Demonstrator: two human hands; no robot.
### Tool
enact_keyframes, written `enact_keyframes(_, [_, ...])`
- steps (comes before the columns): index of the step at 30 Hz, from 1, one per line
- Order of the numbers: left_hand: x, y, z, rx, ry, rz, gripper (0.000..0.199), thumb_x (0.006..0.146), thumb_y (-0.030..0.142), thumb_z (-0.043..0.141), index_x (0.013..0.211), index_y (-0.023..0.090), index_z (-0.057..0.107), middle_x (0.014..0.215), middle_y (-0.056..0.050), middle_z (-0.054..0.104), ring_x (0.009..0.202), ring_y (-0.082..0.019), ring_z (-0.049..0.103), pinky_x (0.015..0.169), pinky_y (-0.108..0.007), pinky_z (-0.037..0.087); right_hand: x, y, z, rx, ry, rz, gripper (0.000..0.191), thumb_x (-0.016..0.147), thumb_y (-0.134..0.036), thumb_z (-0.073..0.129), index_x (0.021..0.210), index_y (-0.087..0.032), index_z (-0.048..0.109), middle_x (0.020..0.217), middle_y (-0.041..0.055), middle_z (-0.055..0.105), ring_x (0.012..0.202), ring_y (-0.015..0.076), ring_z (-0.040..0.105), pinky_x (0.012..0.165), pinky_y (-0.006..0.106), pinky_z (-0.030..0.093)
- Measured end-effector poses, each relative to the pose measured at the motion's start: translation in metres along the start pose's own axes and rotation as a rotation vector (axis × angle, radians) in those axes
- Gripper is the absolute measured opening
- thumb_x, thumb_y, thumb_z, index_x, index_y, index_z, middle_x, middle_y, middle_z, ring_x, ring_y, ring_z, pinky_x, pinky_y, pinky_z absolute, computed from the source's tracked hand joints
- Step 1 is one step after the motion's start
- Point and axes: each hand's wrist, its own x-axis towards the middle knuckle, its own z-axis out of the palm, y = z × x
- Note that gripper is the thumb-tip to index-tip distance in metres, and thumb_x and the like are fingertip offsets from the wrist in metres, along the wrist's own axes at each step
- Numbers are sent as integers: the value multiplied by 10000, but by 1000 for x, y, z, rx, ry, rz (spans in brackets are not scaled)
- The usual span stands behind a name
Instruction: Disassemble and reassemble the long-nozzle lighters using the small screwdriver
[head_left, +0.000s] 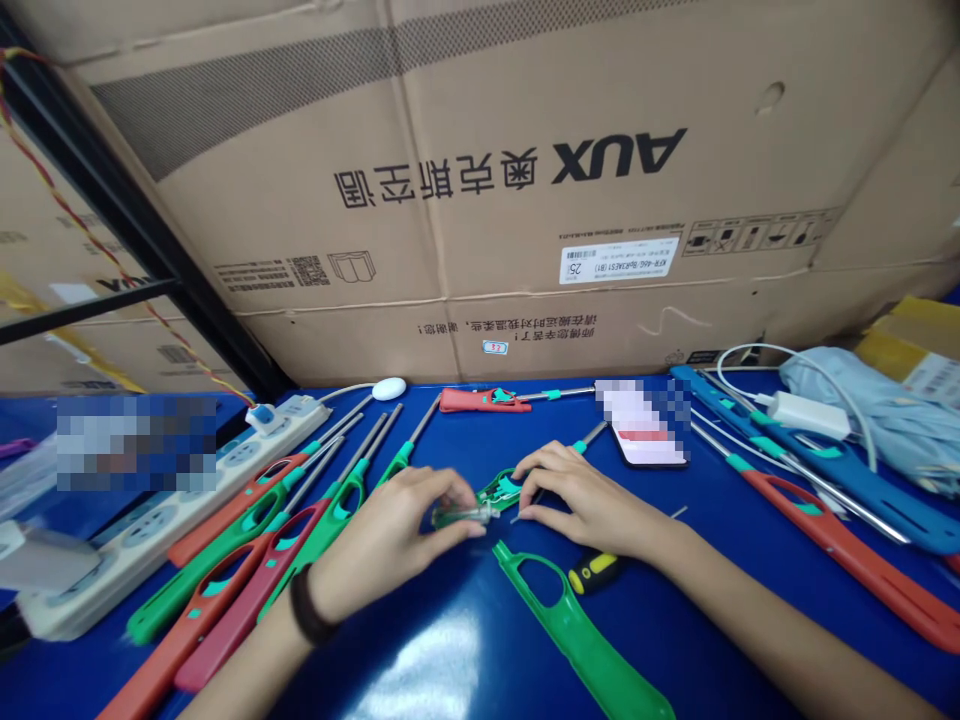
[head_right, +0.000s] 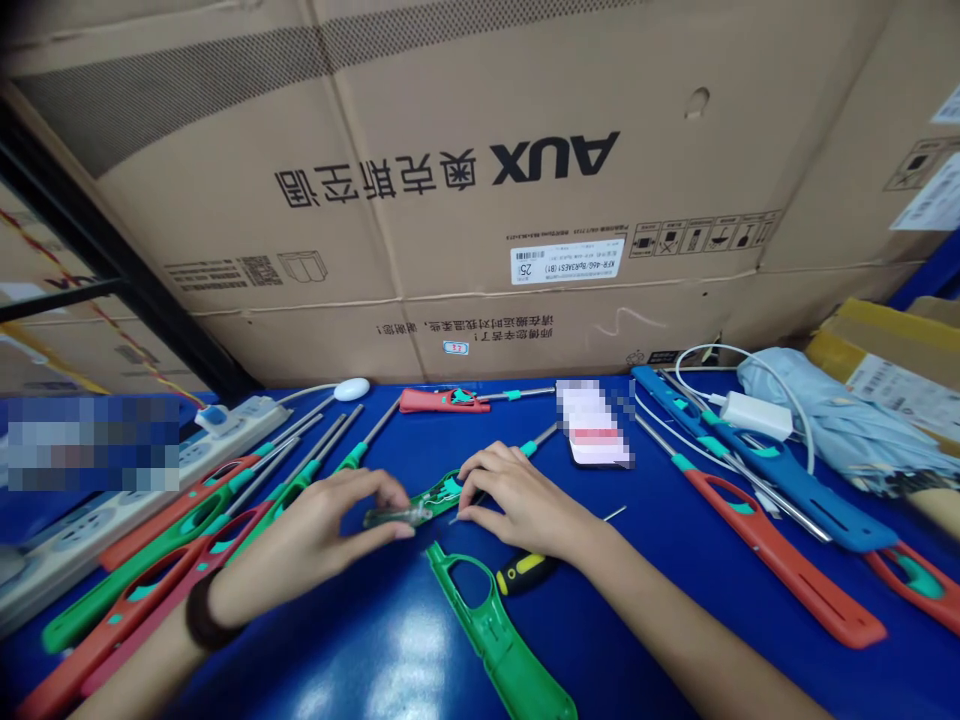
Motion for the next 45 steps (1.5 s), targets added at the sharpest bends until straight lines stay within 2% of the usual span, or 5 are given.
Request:
enact_keyframes(4, [23,-4,16,110,117,84,122,837,310,627,869,192,626,824,-15,677,771,-179,605,739,-309,437,1,1,0,17,54,9,68,893,-278,545,895,-222,582,1060,46,603,1067,192,494,981,416,352])
enact_keyframes(10, [19,-12,25,80,206,147,123,860,306,609,934,210,623,877,-5,682,819,-168,595,804,-322,407,1,2,2,31,133,24,58,913,-267,511,893,-219,538,1048,39,598,1054,185,495,948,384,379])
enact_keyframes(16, [18,-12,25,92,217,194,140,869,324,591,943,212,632,879,-11,687,826,-166,597,839,-339,399,0,3,5,40,160,39,49,923,-255,491,904,-223,523,1041,41,602,1036,189,506,934,387,399])
enact_keyframes(45, [17,-11,25,122,232,202,110,849,283,622,934,213,623,865,5,693,791,-163,606,844,-351,368,0,6,7,34,149,39,47,929,-258,486,903,-220,498,1033,35,588,1012,184,499,925,366,396])
